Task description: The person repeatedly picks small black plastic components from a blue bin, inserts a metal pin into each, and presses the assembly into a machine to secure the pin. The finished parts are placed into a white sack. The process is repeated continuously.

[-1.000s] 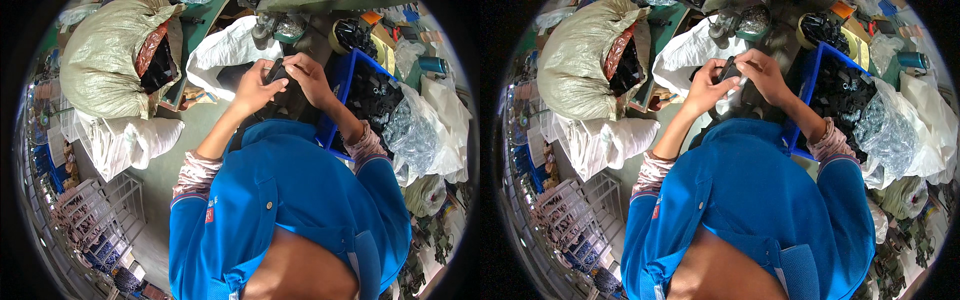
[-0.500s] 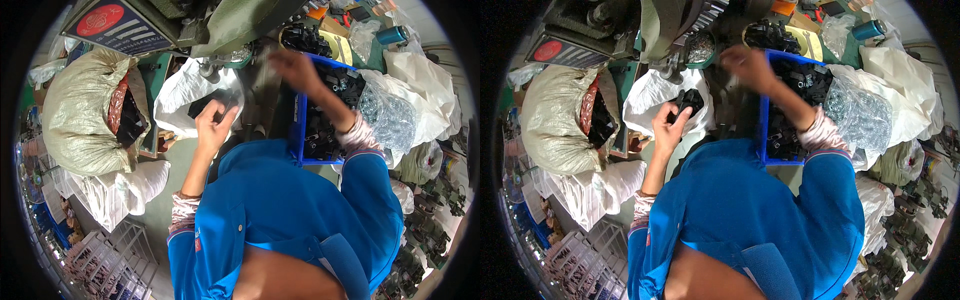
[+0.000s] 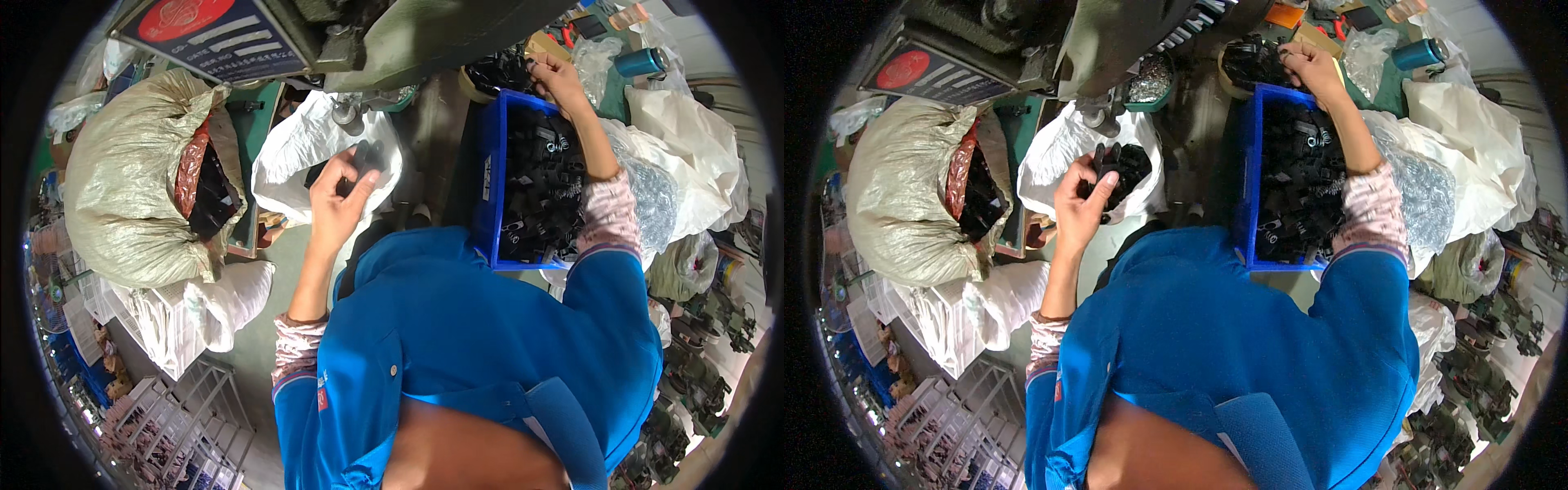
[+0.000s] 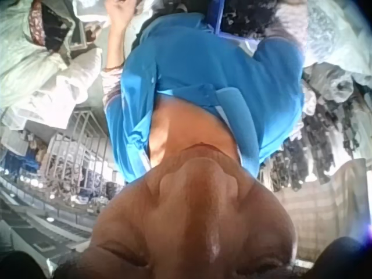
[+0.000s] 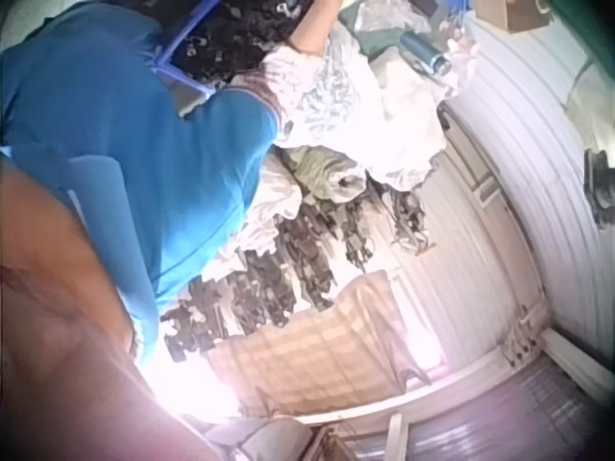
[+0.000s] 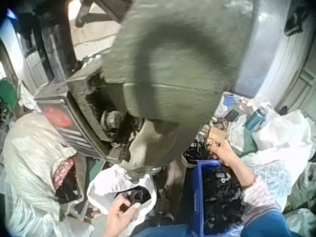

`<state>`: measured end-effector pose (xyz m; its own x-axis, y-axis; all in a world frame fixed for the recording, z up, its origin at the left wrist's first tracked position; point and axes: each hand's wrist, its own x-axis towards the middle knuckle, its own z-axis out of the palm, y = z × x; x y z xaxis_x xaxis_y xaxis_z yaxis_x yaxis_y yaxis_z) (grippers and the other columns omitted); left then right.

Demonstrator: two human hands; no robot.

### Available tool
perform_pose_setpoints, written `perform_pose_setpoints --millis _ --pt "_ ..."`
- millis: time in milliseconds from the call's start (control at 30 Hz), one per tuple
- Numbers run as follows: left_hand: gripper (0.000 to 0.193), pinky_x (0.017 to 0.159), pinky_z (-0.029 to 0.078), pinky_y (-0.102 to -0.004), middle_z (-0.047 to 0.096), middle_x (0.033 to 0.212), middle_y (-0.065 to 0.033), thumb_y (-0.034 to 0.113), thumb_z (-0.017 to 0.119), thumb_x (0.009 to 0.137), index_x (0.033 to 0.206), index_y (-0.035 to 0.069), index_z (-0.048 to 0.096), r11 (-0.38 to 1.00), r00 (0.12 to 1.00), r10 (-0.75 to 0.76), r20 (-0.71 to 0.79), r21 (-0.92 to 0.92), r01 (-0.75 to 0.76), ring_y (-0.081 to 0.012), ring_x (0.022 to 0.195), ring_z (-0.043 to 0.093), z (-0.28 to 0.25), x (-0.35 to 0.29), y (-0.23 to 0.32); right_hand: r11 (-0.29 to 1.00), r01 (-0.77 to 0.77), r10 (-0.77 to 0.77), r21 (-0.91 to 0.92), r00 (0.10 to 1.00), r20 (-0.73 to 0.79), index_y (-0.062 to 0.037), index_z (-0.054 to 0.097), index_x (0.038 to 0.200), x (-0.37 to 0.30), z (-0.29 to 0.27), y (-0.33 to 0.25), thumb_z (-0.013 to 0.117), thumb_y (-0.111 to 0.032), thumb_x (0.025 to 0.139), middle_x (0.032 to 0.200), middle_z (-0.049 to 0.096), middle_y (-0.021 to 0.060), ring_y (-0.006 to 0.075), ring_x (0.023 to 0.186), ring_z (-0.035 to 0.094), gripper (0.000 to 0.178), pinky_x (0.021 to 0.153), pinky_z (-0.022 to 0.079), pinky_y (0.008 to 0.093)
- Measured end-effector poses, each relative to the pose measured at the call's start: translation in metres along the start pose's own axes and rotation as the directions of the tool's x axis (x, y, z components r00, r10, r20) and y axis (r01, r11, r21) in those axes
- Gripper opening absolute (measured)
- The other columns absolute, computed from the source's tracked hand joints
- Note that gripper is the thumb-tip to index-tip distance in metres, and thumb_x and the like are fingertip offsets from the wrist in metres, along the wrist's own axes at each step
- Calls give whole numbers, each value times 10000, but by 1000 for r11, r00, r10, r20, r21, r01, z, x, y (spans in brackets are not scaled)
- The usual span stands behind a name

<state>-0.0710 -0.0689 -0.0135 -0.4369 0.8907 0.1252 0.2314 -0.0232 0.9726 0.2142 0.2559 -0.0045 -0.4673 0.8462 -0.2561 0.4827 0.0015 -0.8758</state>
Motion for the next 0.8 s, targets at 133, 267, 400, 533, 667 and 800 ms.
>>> perform_pose_setpoints --millis 133,267,400,533,667,800 --pt "286 813 437 -257 664 959 -141 83 727 782 719 17 456 995 986 -84 142 -43 91 -119 1051 541 -6 16 6 829 36 -148 558 977 157 -33 566 1113 -56 54 -48 527 -31 906 970 620 45 140 880 604 210 740 490 237" --pt "270 859 440 -275 642 1107 -195 40 717 769 710 8 455 995 975 -17 221 -92 39 -162 1065 570 -13 31 7 745 44 -315 666 903 293 -36 516 1154 -76 104 -63 555 -12 884 1104 570 77 144 970 573 273 795 476 256" --pt "258 863 442 -274 622 1155 -192 16 704 777 699 15 459 995 969 6 249 -99 19 -158 1065 562 -26 35 10 778 140 -368 612 891 264 -46 547 1063 -87 145 -75 627 -38 857 1073 598 40 117 949 581 222 835 480 260" --pt "253 851 448 -273 618 1156 -206 4 699 780 700 12 459 999 959 22 282 -53 -7 -167 1084 553 -41 37 13 853 290 -387 434 909 154 -13 585 1098 -98 182 -92 647 -20 844 1030 641 68 117 845 603 262 759 498 252" --pt "265 788 486 -307 640 1146 -127 59 694 765 708 1 442 993 950 98 298 35 -113 -222 917 611 -51 40 4 918 294 -339 266 930 143 -7 642 1048 -102 202 -97 668 1 813 1015 630 65 119 895 608 237 751 510 254" --pt "253 705 505 -345 661 1097 -74 113 697 740 713 -1 473 938 925 240 294 174 -299 -300 782 600 -58 48 0 844 524 -529 119 849 15 -7 651 1023 -102 223 -99 678 20 776 963 608 88 179 849 639 250 728 527 286"
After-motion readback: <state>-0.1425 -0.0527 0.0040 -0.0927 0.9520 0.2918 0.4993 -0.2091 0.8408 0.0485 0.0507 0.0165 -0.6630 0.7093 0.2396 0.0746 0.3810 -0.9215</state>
